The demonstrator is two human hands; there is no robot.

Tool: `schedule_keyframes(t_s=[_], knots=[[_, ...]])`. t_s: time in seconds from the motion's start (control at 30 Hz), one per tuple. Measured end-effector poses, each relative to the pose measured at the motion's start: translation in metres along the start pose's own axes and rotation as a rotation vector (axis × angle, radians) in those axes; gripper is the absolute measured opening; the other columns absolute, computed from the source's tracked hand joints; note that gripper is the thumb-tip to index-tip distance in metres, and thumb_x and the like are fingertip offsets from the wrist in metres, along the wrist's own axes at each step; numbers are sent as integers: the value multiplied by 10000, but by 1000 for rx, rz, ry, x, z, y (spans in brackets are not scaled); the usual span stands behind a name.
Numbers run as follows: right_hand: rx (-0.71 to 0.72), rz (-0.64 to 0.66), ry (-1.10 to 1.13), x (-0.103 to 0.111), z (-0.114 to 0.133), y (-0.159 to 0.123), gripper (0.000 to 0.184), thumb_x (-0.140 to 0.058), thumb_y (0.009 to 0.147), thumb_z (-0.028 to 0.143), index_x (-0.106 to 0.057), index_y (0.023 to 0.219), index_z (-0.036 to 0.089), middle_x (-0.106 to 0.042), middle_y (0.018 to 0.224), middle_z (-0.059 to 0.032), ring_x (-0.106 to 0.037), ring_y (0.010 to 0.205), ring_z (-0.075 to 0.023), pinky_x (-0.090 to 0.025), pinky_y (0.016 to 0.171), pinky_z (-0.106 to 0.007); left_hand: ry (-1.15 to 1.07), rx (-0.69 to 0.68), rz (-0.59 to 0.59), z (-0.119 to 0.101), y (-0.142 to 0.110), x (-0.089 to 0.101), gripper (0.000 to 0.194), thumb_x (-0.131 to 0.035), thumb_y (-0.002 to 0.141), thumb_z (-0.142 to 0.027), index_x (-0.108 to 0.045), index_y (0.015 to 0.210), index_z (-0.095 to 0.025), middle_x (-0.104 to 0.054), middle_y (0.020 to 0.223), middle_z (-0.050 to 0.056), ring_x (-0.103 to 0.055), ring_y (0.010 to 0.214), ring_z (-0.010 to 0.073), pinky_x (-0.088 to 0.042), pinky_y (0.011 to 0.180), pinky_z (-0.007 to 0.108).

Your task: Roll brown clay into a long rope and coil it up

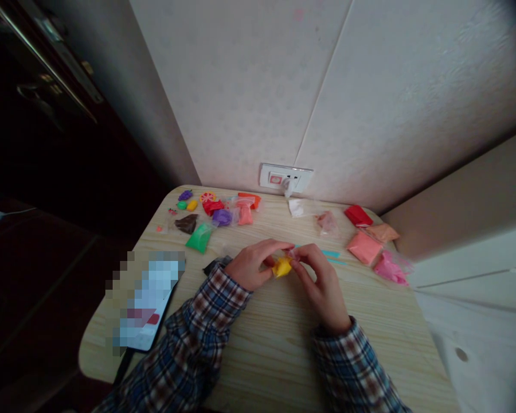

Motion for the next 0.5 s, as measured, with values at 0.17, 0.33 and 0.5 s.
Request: schedule_keyframes(t_s=[0.17,0.33,0.5], knots=[[-124,-28,160,-2,-5,-2,72,-520,859,244,-538,927,229,-577,867,-22,-569,815,-167,-481,734,-317,11,31,-12,-3,-1,1,434,-544,669,-46,-521,1086,-164,-584,1044,56,-595,715,100,-503,670,232],[-191,13,314,-2,-7,-3,98,-552,846,284,-540,929,234,-587,873,-18,-583,836,-159,-499,756,-306,81,52,-43,-8,0,2,380,-637,595,-118,-519,953,-169,-566,832,-14,-478,543,63,-431,569,216],[-173,68,455,-1,-3,-2,136,-578,829,298,-541,949,247,-546,914,-19,-572,904,-165,-498,824,-332,74,72,-84,-6,0,4,246,-635,614,-163,-512,826,-176,-448,617,-67,-407,519,74,-378,495,193]])
Point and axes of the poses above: each hand's wrist, its own y-axis towards the middle knuckle, its own x-axis out of the back of the hand, z = x × y, the point moved 3 cm from there along y, towards the middle knuckle
